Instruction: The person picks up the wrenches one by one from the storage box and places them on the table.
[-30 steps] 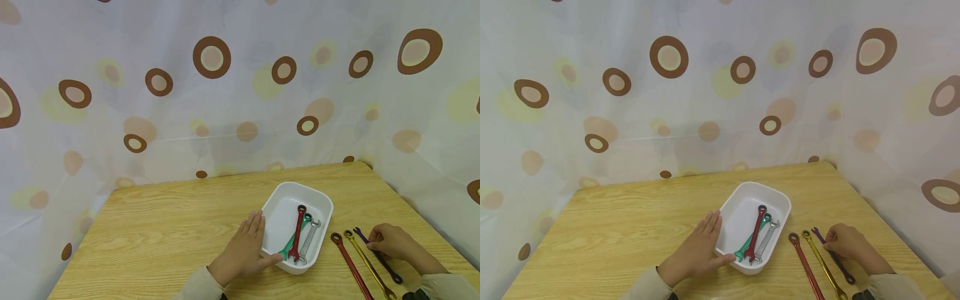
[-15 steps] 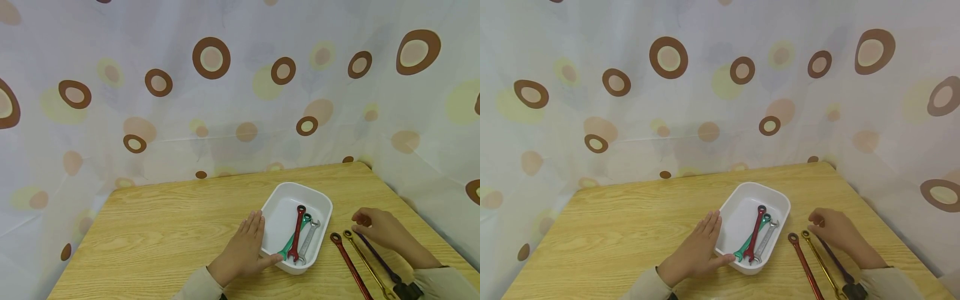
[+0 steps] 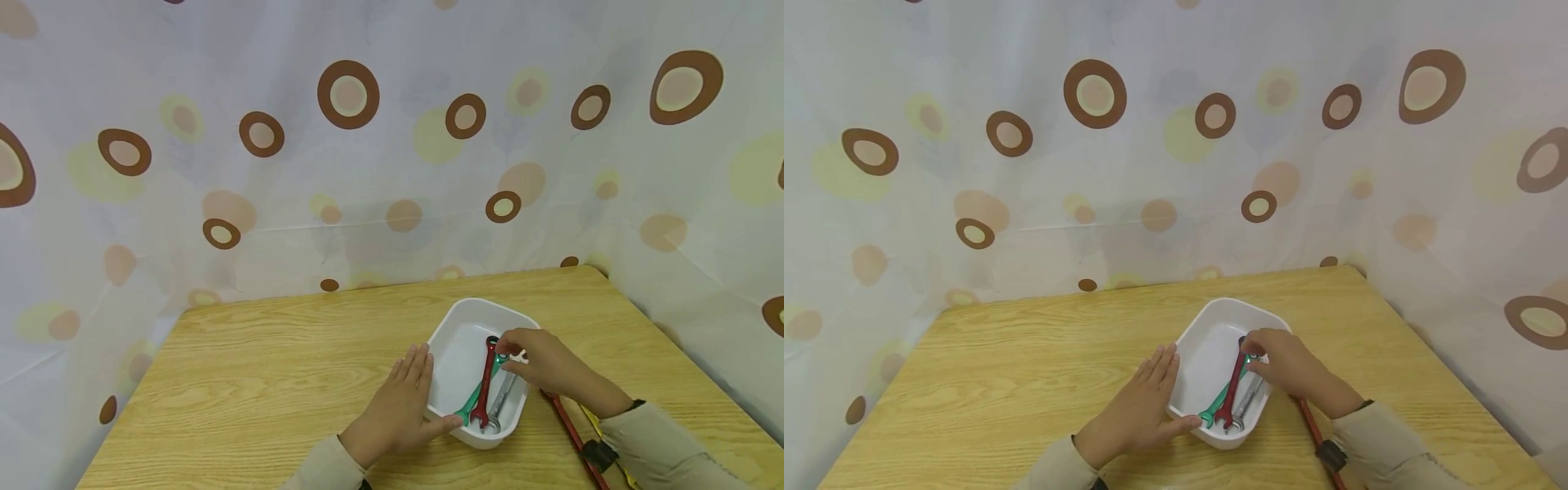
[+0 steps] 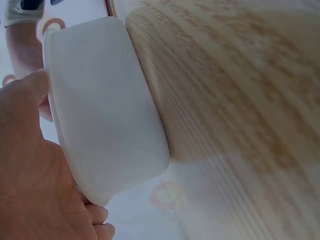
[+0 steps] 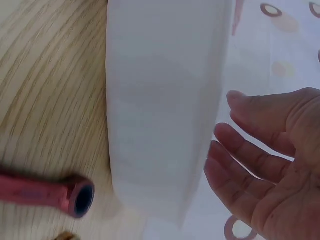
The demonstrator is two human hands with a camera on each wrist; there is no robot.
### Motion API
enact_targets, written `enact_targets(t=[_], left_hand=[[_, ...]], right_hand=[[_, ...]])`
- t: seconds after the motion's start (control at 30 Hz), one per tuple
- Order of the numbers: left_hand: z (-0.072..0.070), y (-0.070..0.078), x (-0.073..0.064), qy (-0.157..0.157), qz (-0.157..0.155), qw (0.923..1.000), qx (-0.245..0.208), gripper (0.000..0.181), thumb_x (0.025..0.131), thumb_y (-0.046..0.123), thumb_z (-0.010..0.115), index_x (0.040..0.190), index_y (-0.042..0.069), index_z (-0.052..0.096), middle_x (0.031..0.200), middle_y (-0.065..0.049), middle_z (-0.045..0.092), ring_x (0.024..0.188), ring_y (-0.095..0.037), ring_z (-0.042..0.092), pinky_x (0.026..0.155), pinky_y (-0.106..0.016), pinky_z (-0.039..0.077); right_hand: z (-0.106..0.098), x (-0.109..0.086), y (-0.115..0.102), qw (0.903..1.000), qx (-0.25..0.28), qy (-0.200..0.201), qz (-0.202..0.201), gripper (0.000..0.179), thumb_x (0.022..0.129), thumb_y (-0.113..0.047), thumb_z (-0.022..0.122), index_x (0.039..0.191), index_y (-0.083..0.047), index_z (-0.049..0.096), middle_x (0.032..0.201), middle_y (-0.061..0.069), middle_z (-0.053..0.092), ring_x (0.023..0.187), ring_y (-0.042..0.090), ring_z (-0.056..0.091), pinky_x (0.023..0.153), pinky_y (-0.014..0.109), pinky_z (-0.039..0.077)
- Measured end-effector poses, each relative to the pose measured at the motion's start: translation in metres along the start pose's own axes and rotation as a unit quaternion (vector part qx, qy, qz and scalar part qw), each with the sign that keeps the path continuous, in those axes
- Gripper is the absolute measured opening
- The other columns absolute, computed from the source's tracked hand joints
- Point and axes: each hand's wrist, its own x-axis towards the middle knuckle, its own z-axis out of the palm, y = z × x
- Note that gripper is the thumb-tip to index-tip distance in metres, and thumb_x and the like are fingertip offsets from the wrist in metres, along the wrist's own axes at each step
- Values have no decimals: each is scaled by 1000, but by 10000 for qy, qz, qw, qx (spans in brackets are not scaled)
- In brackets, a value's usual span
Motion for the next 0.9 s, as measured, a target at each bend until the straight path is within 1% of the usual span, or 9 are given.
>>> enact_targets(t=[0.1,0.2,0.27,0.47,0.57,0.7,0.8,0.9], left_hand=[[-1,0,-1,15,31,10000,3,101,89,76,26,151,-3,16,159,-18,7,147,-32,6,116,-46,20],[-1,0,-1,2,44,10000,2,101,89,76,25,151,-3,16,159,-18,7,147,-32,5,116,-46,20],[-2,0,-1,-5,44,10000,6,102,88,77,24,151,-3,16,159,-18,7,147,-32,5,116,-46,20],[-2,0,-2,44,83,9999,85,102,89,76,23,151,-4,16,159,-19,8,147,-32,6,116,-45,21],[-3,0,-2,69,88,9999,130,101,89,76,23,151,-4,16,159,-19,9,147,-32,7,116,-45,21],[-4,0,-2,79,98,9998,126,101,89,76,23,151,-4,17,159,-19,9,147,-32,7,116,-45,21],[-4,0,-3,95,118,9998,124,101,89,76,23,151,-4,17,159,-20,9,147,-33,7,115,-45,22],[-3,0,-3,133,139,9997,148,101,89,76,22,151,-4,17,158,-21,10,146,-33,8,115,-46,23]], right_hand=[[9,9,-4,9988,-165,-283,-354,19,79,-6,76,96,-5,67,94,4,68,87,23,64,75,40,54],[16,18,-5,9963,-363,-598,-507,20,79,-7,77,97,-5,67,93,4,67,87,22,63,75,37,52],[20,23,-5,9942,-476,-830,-495,20,80,-9,76,97,-6,67,93,3,67,85,20,62,75,37,50],[29,29,-6,9867,-610,-1487,-259,19,78,-6,77,93,-11,66,91,-2,62,84,16,58,75,35,49],[33,30,-6,9842,-679,-1617,-256,20,77,-3,78,90,-12,66,90,-3,63,84,15,57,75,35,49],[38,33,-2,9830,-835,-1612,-259,22,75,3,76,86,-13,66,87,-4,63,82,14,57,74,34,50],[42,35,0,9808,-1063,-1577,-430,26,71,9,74,81,-13,66,82,-5,60,78,12,55,72,32,50],[45,37,3,9758,-1360,-1541,-742,28,67,12,72,77,-13,65,78,-5,57,72,9,51,68,29,49]])
